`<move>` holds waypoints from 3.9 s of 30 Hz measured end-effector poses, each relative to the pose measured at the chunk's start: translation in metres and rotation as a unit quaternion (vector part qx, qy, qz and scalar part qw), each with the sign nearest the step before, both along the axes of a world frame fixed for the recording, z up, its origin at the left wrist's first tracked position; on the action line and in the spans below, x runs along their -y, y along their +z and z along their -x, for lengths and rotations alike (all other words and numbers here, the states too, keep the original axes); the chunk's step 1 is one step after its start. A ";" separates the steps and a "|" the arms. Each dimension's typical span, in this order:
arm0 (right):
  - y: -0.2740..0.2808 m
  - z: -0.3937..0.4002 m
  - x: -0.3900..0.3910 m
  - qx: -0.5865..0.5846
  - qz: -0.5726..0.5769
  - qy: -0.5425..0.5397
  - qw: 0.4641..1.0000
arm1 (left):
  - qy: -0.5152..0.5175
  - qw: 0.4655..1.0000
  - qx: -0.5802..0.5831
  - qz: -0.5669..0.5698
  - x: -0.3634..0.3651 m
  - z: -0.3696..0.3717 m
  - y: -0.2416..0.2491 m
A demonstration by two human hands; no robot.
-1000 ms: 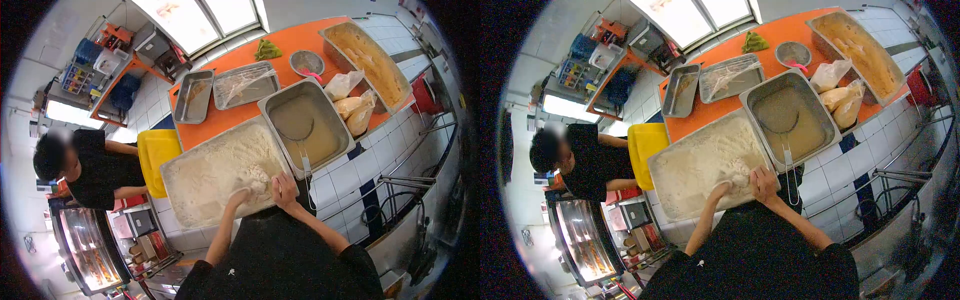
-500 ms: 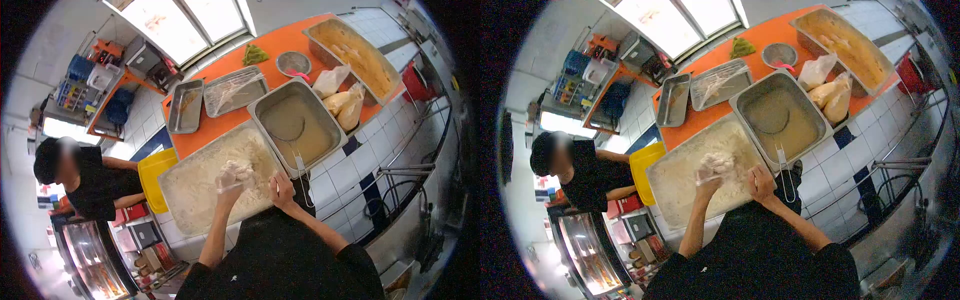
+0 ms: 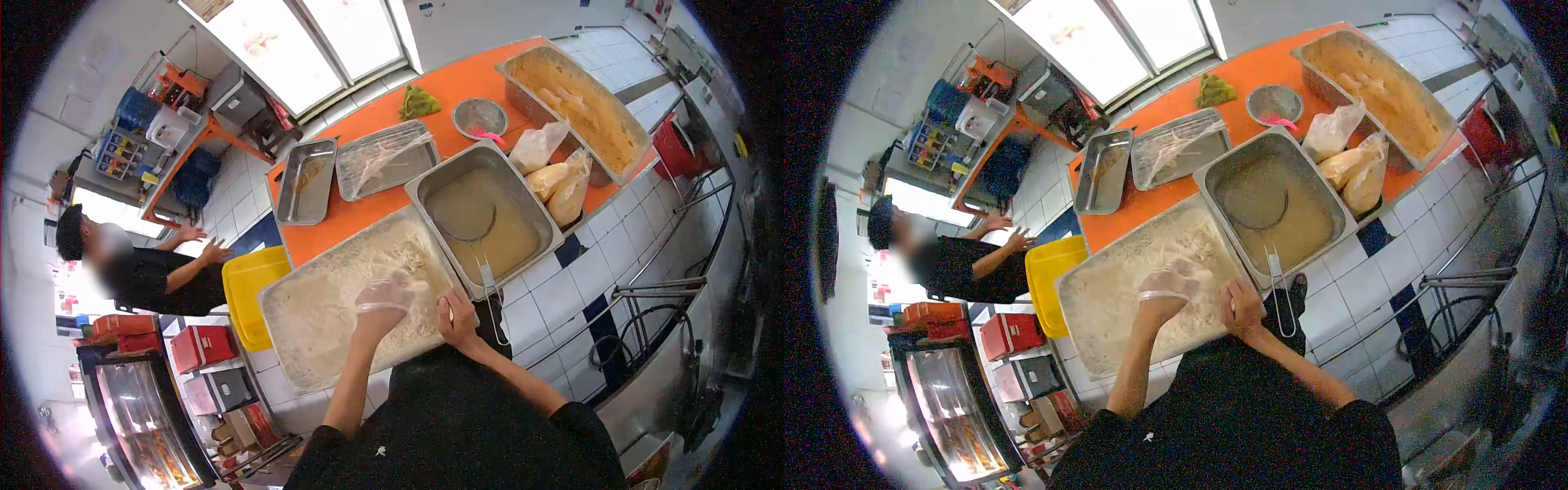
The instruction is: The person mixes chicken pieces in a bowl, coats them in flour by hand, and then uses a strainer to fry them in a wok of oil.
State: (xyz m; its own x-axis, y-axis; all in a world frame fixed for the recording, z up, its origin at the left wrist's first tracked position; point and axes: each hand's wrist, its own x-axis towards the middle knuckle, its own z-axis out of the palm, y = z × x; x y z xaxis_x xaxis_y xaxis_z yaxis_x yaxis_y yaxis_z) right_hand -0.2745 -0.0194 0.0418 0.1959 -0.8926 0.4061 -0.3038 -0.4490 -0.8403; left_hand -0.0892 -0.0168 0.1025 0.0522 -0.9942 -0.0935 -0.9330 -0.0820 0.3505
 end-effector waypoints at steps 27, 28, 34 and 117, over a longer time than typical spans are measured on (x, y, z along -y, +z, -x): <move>-0.002 -0.001 0.000 -0.016 -0.036 0.030 0.999 | 0.000 0.987 0.041 0.157 -0.031 -0.036 0.039; -0.001 -0.001 0.001 -0.010 -0.033 0.034 0.999 | 0.040 0.972 -0.120 0.200 -0.031 -0.030 0.054; 0.006 -0.001 0.001 -0.008 -0.032 0.037 0.999 | 0.102 0.983 -0.140 0.061 -0.051 -0.020 0.073; -0.001 0.007 0.005 -0.062 0.035 0.048 0.996 | -0.091 0.994 -0.040 -0.047 0.022 -0.046 -0.121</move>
